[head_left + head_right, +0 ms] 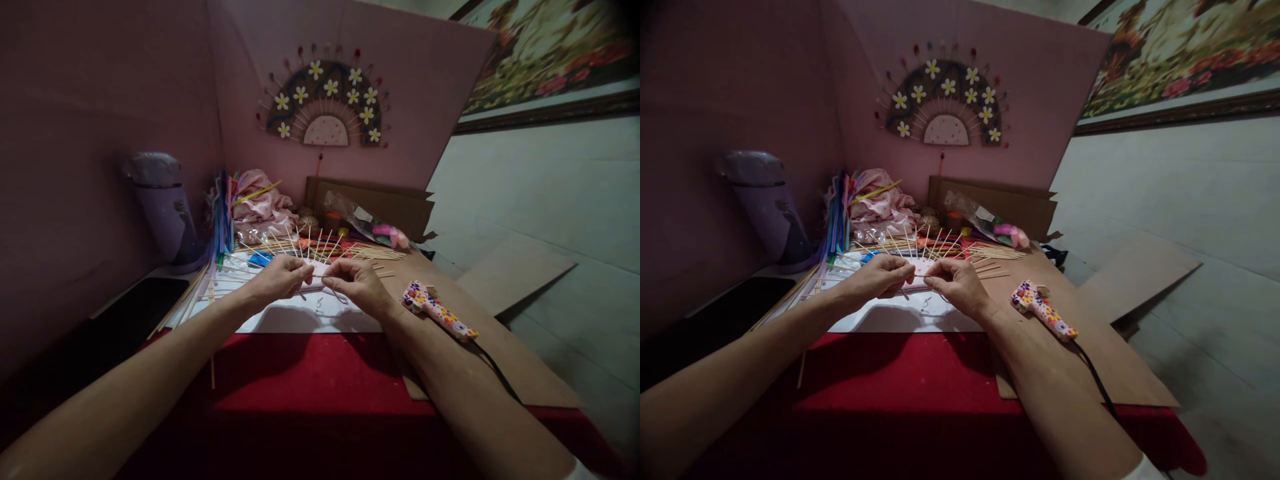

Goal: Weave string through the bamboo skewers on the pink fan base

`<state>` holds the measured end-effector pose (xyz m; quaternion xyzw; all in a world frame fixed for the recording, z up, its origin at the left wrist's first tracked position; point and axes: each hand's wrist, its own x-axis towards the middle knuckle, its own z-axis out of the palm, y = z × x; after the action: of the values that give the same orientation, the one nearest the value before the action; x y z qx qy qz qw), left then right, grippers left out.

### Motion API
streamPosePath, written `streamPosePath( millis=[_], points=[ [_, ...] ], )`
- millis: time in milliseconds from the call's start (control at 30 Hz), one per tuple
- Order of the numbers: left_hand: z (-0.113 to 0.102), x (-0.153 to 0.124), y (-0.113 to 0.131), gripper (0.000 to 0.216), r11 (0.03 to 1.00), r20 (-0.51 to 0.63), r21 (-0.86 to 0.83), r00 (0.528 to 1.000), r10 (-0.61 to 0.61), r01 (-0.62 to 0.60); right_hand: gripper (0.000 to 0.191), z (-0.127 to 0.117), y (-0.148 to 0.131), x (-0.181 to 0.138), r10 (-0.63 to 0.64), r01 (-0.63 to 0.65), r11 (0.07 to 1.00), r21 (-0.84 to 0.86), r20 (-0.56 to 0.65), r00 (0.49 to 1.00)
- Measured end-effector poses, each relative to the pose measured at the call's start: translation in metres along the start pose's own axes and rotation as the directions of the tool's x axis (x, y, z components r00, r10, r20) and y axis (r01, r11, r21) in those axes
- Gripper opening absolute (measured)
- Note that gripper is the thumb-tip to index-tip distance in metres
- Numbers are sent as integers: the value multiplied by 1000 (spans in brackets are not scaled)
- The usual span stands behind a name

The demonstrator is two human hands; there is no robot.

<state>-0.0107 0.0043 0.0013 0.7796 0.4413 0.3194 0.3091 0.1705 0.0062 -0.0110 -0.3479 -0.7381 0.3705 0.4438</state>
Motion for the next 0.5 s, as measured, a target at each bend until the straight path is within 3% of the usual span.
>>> streamPosePath(
  millis=[100,200,300,333,400,500],
  points=[
    [0,-1,-4,33,966,-178,253,980,95,-47,12,0,2,0,28,-28,998,-51,-2,1000],
    [-1,-2,-5,25,848,-389,522,861,327,-87,11,0,4,1,46,-49,994,-101,-32,998],
    [3,-2,-6,20,821,-396,498,769,503,-281,11,1,5,1,50,-56,992,-111,-55,997],
    [6,-1,-7,18,821,-373,448,761,531,-354,11,2,6,1,45,-51,994,-100,-57,997],
    [13,0,-9,18,838,-312,343,790,528,-424,11,3,6,1,22,-26,997,-75,-55,998],
    [21,0,-13,21,883,-213,310,880,425,-351,10,4,6,0,-18,13,996,-89,-56,998]
  ],
)
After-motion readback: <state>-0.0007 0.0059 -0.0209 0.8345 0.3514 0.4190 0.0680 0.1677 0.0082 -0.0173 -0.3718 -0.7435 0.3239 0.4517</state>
